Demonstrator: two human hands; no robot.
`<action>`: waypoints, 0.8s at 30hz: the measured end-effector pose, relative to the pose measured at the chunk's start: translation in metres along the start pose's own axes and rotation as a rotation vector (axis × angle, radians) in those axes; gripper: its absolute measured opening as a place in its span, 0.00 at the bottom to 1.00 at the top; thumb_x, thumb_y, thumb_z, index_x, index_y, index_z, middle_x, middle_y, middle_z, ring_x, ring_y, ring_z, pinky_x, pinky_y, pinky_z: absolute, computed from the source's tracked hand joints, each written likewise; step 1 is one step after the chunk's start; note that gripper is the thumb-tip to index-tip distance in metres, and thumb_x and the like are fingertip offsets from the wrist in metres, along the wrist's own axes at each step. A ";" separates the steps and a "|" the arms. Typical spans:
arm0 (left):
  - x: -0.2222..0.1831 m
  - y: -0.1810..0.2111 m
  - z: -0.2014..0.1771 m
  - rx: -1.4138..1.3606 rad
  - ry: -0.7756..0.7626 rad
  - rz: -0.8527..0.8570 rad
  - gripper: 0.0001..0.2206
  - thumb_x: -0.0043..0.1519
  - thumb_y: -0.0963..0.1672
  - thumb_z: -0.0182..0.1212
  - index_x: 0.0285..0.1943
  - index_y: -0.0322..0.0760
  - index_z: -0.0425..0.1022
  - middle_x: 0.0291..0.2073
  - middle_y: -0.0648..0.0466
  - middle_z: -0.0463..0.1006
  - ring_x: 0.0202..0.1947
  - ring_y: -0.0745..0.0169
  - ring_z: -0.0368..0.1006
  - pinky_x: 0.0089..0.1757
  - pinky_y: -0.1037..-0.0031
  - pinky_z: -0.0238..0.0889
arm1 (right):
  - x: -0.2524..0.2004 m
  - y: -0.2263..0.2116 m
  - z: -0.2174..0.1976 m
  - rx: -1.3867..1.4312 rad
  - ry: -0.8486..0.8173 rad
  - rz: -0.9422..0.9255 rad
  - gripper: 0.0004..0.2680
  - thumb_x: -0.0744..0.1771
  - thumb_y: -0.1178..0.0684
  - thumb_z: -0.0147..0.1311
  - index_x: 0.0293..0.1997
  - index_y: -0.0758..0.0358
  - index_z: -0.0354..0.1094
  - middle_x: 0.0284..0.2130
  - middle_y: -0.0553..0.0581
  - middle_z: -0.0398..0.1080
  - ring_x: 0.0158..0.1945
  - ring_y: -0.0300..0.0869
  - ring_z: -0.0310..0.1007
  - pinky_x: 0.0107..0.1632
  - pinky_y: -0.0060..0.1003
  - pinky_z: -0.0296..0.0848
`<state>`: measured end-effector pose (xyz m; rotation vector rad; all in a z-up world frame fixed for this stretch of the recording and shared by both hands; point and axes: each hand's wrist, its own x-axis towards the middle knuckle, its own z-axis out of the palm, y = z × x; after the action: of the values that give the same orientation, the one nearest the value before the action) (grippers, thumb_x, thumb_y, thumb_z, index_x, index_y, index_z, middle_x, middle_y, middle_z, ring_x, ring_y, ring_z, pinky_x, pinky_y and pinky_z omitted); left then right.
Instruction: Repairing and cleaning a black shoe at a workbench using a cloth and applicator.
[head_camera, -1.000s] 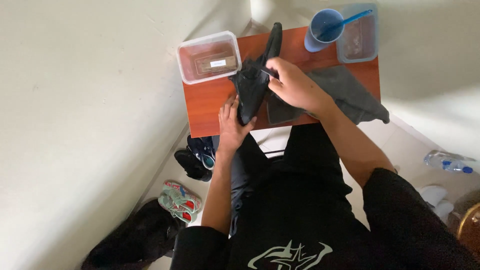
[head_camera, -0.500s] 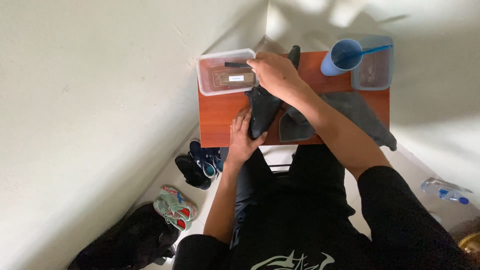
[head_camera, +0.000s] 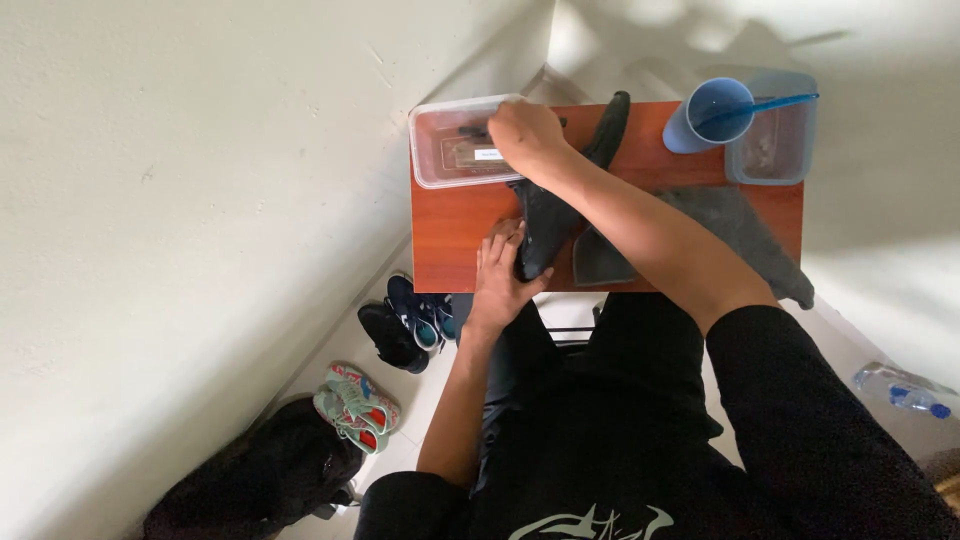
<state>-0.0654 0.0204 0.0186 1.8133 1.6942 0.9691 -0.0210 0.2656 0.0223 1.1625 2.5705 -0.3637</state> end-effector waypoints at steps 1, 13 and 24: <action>0.000 0.000 0.001 0.000 0.003 -0.002 0.35 0.59 0.50 0.70 0.74 0.38 0.58 0.66 0.48 0.64 0.66 0.44 0.59 0.58 0.55 0.57 | 0.005 -0.001 0.004 -0.001 -0.001 -0.003 0.13 0.65 0.71 0.51 0.20 0.62 0.68 0.20 0.56 0.65 0.21 0.49 0.66 0.20 0.41 0.64; -0.001 0.004 0.001 0.036 -0.007 0.004 0.36 0.57 0.50 0.73 0.73 0.39 0.61 0.68 0.51 0.65 0.70 0.47 0.57 0.60 0.57 0.56 | 0.010 -0.010 -0.010 0.108 0.012 -0.168 0.13 0.66 0.72 0.46 0.21 0.63 0.57 0.17 0.50 0.53 0.20 0.41 0.56 0.24 0.39 0.61; -0.001 0.005 0.003 0.055 -0.017 0.021 0.36 0.58 0.50 0.72 0.73 0.39 0.59 0.68 0.51 0.64 0.71 0.46 0.55 0.62 0.55 0.55 | -0.013 0.003 -0.015 -0.119 -0.003 -0.077 0.17 0.66 0.71 0.49 0.16 0.56 0.55 0.14 0.48 0.51 0.17 0.41 0.49 0.19 0.36 0.53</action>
<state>-0.0598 0.0193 0.0198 1.8729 1.7101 0.9212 -0.0130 0.2631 0.0407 1.0229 2.6009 -0.2259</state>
